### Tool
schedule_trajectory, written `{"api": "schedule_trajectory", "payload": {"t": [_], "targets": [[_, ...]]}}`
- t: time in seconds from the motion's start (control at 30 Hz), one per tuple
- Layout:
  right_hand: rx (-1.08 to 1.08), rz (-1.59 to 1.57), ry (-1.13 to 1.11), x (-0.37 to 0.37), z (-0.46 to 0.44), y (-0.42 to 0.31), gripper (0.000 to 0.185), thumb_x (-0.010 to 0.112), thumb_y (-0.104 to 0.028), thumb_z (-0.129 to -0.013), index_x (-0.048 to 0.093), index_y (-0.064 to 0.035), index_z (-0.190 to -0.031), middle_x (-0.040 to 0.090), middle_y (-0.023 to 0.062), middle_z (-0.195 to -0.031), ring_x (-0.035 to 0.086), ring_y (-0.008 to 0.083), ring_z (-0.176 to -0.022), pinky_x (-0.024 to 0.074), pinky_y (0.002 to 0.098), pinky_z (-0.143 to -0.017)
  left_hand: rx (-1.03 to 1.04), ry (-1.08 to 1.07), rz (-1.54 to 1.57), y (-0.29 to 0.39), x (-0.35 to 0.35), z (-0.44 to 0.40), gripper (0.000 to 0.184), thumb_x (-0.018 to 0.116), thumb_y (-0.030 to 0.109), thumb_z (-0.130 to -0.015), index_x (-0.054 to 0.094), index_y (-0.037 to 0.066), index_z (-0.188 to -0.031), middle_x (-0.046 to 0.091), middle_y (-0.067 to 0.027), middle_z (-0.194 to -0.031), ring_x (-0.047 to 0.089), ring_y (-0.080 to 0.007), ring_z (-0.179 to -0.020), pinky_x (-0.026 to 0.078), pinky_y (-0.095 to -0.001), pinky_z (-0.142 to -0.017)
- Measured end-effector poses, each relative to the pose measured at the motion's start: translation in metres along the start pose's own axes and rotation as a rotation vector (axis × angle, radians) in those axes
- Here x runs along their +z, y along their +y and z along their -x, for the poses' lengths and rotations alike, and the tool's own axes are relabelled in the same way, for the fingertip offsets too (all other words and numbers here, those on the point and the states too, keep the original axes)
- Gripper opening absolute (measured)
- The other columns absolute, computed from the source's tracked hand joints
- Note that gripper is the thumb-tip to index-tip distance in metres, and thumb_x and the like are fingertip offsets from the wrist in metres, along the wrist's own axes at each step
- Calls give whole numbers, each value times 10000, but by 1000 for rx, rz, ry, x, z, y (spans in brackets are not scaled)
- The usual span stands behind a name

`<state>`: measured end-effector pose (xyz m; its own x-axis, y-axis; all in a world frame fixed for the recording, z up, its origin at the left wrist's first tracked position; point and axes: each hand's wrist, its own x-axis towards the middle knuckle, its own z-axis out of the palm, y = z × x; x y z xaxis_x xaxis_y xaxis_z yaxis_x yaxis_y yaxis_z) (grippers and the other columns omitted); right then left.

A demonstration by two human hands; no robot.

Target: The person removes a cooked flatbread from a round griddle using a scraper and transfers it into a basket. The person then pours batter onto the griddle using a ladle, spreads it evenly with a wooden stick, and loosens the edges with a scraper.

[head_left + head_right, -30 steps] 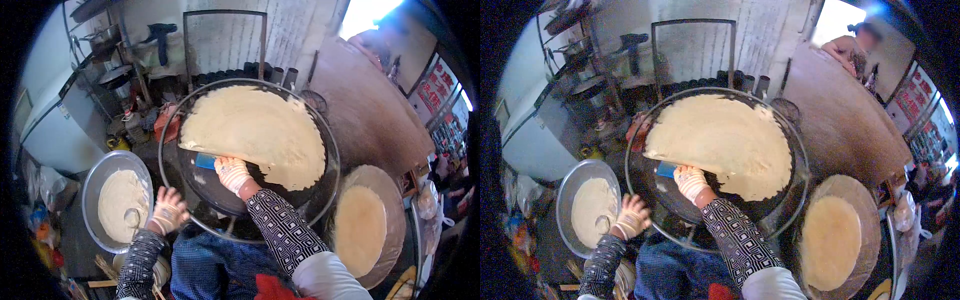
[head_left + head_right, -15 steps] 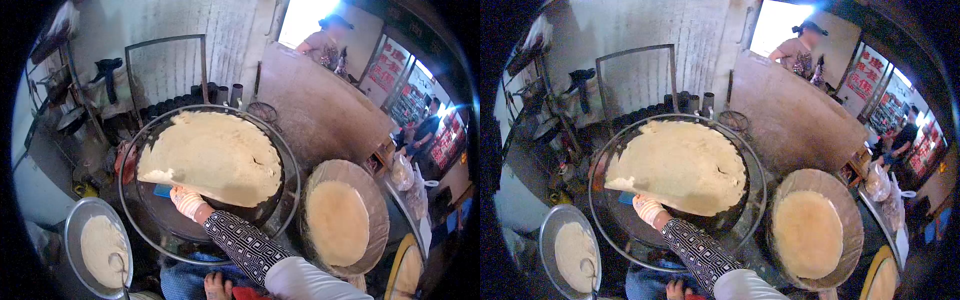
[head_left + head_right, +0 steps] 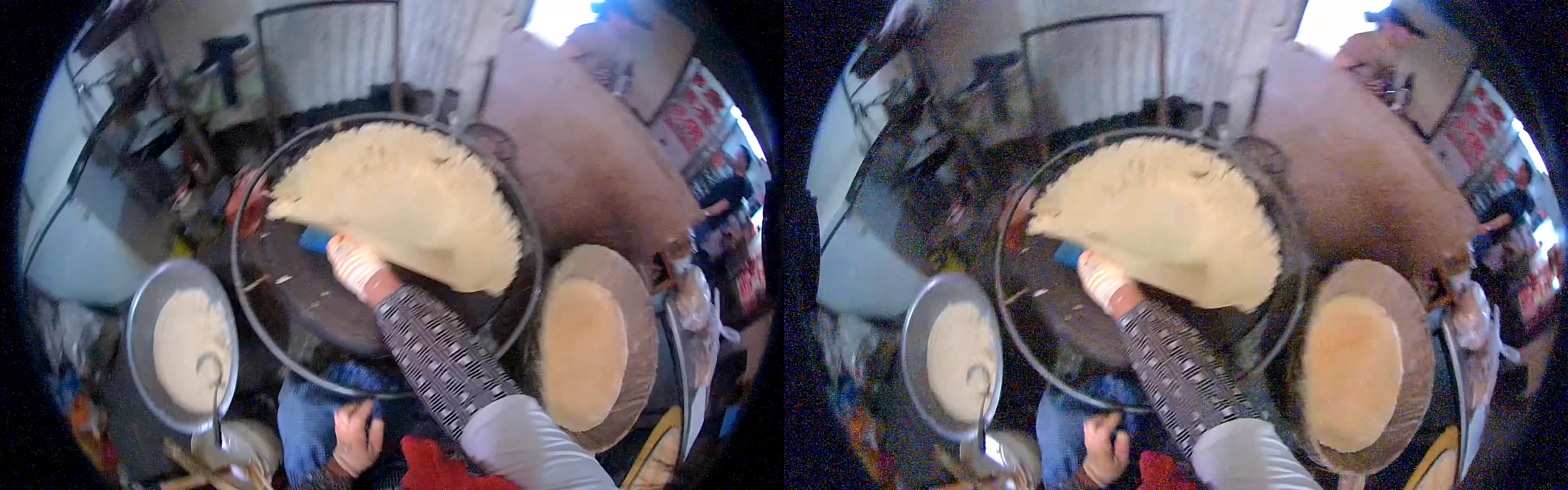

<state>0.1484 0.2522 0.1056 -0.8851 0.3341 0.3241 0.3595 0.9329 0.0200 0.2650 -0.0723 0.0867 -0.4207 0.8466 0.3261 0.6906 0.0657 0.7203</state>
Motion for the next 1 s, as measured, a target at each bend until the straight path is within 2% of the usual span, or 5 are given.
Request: {"api": "schedule_trajectory", "payload": {"t": [0.13,0.17,0.37,0.47,1.0], "targets": [[140,-183,-71,16,-19,24,361,414,-98,-905,496,55,-1222,614,305,-1154,664,380,-991,522,440,-875,-81,128,-116,-8,-40,-27,382,596,107,-889,526,-52,-1229,536,-227,-1107,521,-369,-1005,435,-447,-890],[85,169,-255,6,-22,17,371,417,-90,-905,491,67,-1234,612,310,-1144,661,362,-1008,528,421,-865,-102,117,-132,-10,-45,-26,381,598,111,-893,526,-51,-1230,537,-230,-1113,520,-371,-1012,435,-447,-896],[63,75,-401,-25,-55,33,303,479,-133,-881,596,-34,-1142,698,159,-1038,677,269,-966,521,430,-844,-165,70,-122,-18,-35,0,361,621,104,-885,546,-31,-1211,559,-221,-1106,543,-376,-1003,449,-455,-887],[124,-135,-367,-47,-47,29,339,508,-345,-877,711,-141,-1056,699,124,-1088,647,324,-1029,488,489,-888,-166,46,-86,-21,-22,9,372,638,105,-869,554,-16,-1210,569,-207,-1109,546,-375,-1005,452,-453,-891],[424,383,-151,-25,118,238,202,511,-203,-868,627,-61,-954,704,151,-895,696,308,-820,545,468,-703,-139,-12,-64,2,-19,24,366,635,143,-872,544,2,-1197,572,-203,-1089,547,-385,-979,455,-458,-878]]}}
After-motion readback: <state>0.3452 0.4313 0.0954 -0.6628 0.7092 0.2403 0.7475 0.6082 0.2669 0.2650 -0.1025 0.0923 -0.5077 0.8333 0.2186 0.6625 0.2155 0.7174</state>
